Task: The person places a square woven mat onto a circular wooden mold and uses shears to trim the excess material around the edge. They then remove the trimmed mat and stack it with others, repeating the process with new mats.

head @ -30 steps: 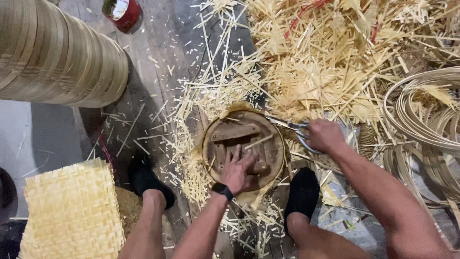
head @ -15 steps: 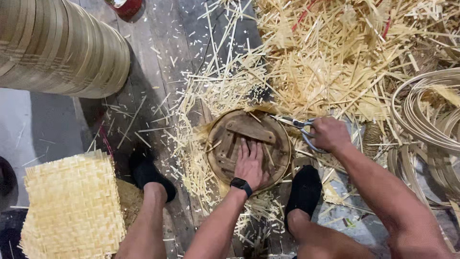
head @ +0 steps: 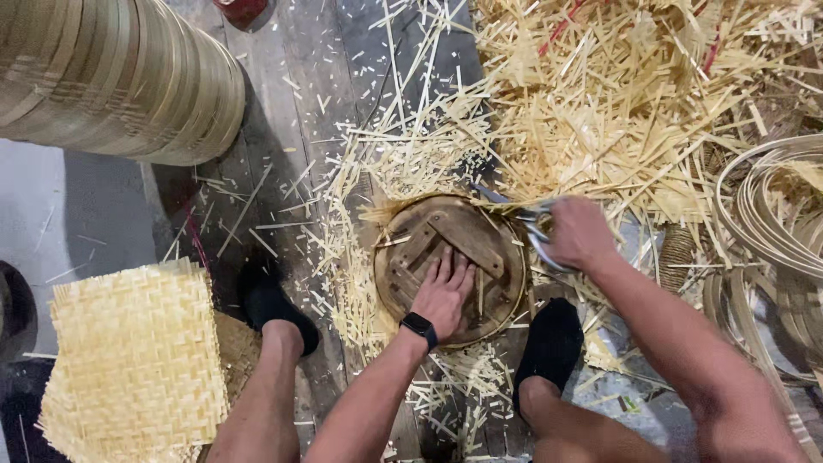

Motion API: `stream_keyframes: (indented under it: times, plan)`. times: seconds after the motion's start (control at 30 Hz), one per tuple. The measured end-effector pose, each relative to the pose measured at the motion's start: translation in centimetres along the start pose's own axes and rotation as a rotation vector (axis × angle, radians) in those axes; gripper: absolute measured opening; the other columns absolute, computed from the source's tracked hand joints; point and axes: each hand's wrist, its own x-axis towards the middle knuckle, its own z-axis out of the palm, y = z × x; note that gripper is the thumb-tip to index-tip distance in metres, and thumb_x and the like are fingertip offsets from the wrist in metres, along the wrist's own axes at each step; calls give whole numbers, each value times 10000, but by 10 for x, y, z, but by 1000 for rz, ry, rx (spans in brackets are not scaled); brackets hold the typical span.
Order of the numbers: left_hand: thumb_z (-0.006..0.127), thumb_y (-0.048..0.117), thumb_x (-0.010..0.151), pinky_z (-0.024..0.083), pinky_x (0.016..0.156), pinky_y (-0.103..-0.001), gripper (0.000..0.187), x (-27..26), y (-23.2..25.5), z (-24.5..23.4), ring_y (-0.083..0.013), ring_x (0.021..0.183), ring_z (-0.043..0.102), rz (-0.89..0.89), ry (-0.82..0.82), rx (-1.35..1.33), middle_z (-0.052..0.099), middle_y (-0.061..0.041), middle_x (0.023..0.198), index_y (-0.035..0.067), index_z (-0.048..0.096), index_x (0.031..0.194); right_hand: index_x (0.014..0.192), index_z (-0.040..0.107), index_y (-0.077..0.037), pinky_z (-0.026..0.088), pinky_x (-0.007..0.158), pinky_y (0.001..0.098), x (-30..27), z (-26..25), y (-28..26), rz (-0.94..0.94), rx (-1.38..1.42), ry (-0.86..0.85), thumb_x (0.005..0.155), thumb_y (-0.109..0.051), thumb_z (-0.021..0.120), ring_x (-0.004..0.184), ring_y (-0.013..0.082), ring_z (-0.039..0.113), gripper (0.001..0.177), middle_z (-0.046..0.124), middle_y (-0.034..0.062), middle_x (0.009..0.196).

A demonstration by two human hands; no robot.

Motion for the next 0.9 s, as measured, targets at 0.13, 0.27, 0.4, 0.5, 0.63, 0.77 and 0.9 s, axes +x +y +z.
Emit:
stream_keyframes:
  times: [0.13, 0.27, 0.4, 0.5, 0.63, 0.77, 0.9]
  plan:
    - [770, 284, 697, 105, 1252, -586, 1003, -5, -9, 12, -431, 1543, 138, -18, 37, 171, 288, -208, 1620, 38, 312, 1555, 1024, 686, -48, 639, 701, 447, 15, 9, -7, 60, 27, -161, 953, -334, 590, 819, 298, 753, 310, 740, 167, 904]
    - [768, 399, 751, 23, 1235, -605, 1095, -4, -4, 15, -379, 1561, -5, -280, 366, -106, 50, -223, 1664, 65, 136, 1581, 1016, 680, -63, 575, 795, 455, -2, 23, 31, -88, -42, 33, 845, -391, 680, 835, 287, 662, 370, 676, 154, 920]
    - [828, 640, 726, -68, 1221, -607, 1288, 61, 42, 0, -363, 1549, -150, -872, 319, -590, -142, -231, 1653, 171, 0, 1594, 1001, 657, -53, 558, 819, 431, -10, 11, 18, -64, -97, -2, 863, -539, 670, 884, 300, 666, 505, 679, 160, 923]
    - [809, 392, 705, -48, 1229, -650, 1256, 55, 50, 2, -453, 1546, -121, -644, 537, -500, 20, -185, 1710, 98, 2, 1620, 1037, 636, -9, 544, 823, 440, 11, 5, -11, -38, -127, 5, 871, -591, 661, 914, 312, 662, 605, 664, 193, 959]
    - [827, 341, 675, 18, 1260, -649, 1238, 45, 44, 16, -462, 1583, -48, -494, 597, -432, 145, -139, 1727, 109, 99, 1649, 1112, 674, -82, 552, 913, 449, -1, 18, 10, -43, -83, -17, 965, -555, 587, 1055, 293, 658, 504, 683, 147, 1057]
    - [840, 300, 621, 52, 1251, -662, 1247, 31, 35, 22, -456, 1584, -4, -336, 548, -411, 186, -131, 1722, 112, 145, 1640, 1075, 688, -78, 561, 823, 434, -19, 19, 32, -71, -97, 115, 912, -484, 631, 919, 286, 660, 440, 664, 144, 971]
    - [867, 292, 603, 92, 1257, -657, 1261, 20, 32, 21, -461, 1592, 48, -198, 456, -419, 231, -126, 1714, 110, 177, 1642, 1002, 680, -17, 567, 711, 451, 3, 25, 10, -86, -39, 136, 882, -455, 674, 770, 305, 648, 454, 652, 162, 817]
